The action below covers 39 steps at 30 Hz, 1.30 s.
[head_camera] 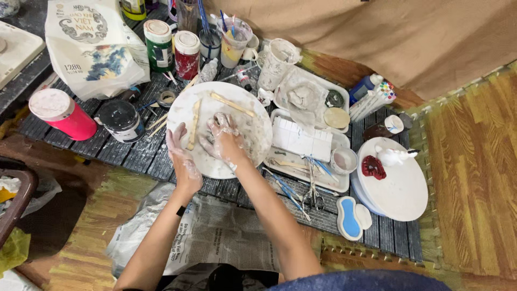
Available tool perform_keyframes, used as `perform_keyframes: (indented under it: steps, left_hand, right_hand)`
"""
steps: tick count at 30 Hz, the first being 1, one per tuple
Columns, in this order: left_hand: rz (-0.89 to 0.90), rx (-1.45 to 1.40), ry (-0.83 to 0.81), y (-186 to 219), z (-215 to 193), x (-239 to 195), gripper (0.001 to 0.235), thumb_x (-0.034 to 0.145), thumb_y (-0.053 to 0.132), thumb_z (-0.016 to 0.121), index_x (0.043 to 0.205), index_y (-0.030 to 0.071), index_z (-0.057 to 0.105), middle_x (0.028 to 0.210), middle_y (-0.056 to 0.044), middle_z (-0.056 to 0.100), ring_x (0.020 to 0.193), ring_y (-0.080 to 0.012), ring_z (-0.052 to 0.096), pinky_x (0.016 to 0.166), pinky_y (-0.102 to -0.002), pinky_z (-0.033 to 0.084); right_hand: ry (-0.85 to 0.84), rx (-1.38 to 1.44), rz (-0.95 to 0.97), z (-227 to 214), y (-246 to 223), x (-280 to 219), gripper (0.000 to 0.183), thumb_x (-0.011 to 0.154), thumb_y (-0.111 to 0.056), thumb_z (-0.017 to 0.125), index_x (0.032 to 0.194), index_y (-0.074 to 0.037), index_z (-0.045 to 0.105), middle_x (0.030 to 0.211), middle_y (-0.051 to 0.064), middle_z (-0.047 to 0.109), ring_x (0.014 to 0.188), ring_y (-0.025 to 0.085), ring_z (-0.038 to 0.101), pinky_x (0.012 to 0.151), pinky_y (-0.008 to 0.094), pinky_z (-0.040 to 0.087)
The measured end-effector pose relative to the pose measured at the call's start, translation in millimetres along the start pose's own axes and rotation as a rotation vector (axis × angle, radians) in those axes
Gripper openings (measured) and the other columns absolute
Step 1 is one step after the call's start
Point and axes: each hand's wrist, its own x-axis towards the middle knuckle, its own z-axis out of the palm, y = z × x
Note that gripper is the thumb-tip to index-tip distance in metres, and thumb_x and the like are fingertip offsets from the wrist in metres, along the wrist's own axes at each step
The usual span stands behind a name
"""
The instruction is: The person kneads and shapes a lump of white clay on a white plate using both hands. The person repeatedly presses, folds, and rolls the clay to smooth and consolidate it.
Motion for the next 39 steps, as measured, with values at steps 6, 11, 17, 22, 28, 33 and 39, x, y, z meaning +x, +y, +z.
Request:
perform_keyframes:
  steps: [6,11,17,22,28,33,39]
  left_hand:
    - [-0.021,0.059,0.047,2.8,4.0,1.7,0.09,0.107,0.065,0.003,0.159,-0.009,0.013,0.157,-0.028,0.043,0.147,-0.037,0.043,0.125,-0.051,0.013]
    - [-0.046,0.019,0.013,4.6,5.1,-1.1,0.088,0.108,0.063,0.002,0.153,-0.009,0.026,0.152,-0.027,0.046,0.146,-0.0363,0.043,0.123,-0.049,0.014]
    - [-0.015,0.163,-0.026,10.0,0.7,-3.2,0.089,0.107,0.063,0.008,0.146,-0.01,0.04,0.147,-0.024,0.05,0.139,-0.0353,0.044,0.119,-0.047,0.019]
    - [0.01,0.24,-0.066,15.4,1.0,-1.5,0.092,0.107,0.064,0.006,0.145,-0.012,0.042,0.145,-0.023,0.051,0.139,-0.0356,0.042,0.12,-0.049,0.019]
    - [0.039,0.302,-0.089,20.2,2.0,-1.9,0.089,0.106,0.062,0.008,0.144,-0.012,0.041,0.143,-0.024,0.053,0.135,-0.0346,0.045,0.118,-0.048,0.019]
    - [-0.027,0.256,-0.074,20.6,4.0,-4.5,0.08,0.109,0.054,0.011,0.145,-0.009,0.043,0.144,-0.022,0.055,0.136,-0.035,0.047,0.12,-0.049,0.019]
    - [-0.016,0.334,-0.082,21.8,6.4,-4.4,0.075,0.102,0.05,0.024,0.143,-0.009,0.044,0.138,-0.023,0.057,0.133,-0.0338,0.049,0.116,-0.048,0.021]
  right_hand:
    - [0.007,0.029,0.053,3.1,-9.9,4.4,0.025,0.09,-0.035,0.067,0.083,-0.012,0.075,0.097,0.013,0.07,0.099,0.036,0.066,0.087,0.051,0.054]
    - [-0.088,-0.011,0.126,5.3,-5.2,10.9,0.033,0.093,-0.038,0.062,0.081,-0.012,0.079,0.087,0.015,0.073,0.082,0.039,0.069,0.077,0.054,0.054]
    - [-0.126,-0.096,0.119,8.9,2.4,2.0,0.035,0.096,-0.041,0.058,0.087,-0.016,0.081,0.1,0.012,0.076,0.103,0.034,0.071,0.092,0.05,0.057]
    - [0.027,0.236,-0.117,-12.9,11.2,-5.8,0.053,0.083,-0.03,0.074,0.126,-0.004,0.059,0.134,0.014,0.063,0.112,0.036,0.067,0.101,0.058,0.048]
    - [-0.069,0.44,0.212,-51.3,43.6,-7.5,0.044,0.089,-0.013,0.072,0.131,-0.011,0.06,0.119,0.01,0.07,0.105,0.028,0.073,0.094,0.035,0.059]
    - [0.065,0.294,0.153,-48.4,70.9,-24.2,0.039,0.09,-0.003,0.058,0.129,-0.005,0.062,0.124,0.015,0.066,0.111,0.031,0.069,0.097,0.038,0.055]
    - [0.113,0.219,-0.028,-35.8,52.3,-32.0,0.036,0.085,-0.018,0.062,0.12,-0.01,0.065,0.131,0.02,0.064,0.128,0.04,0.058,0.111,0.048,0.047]
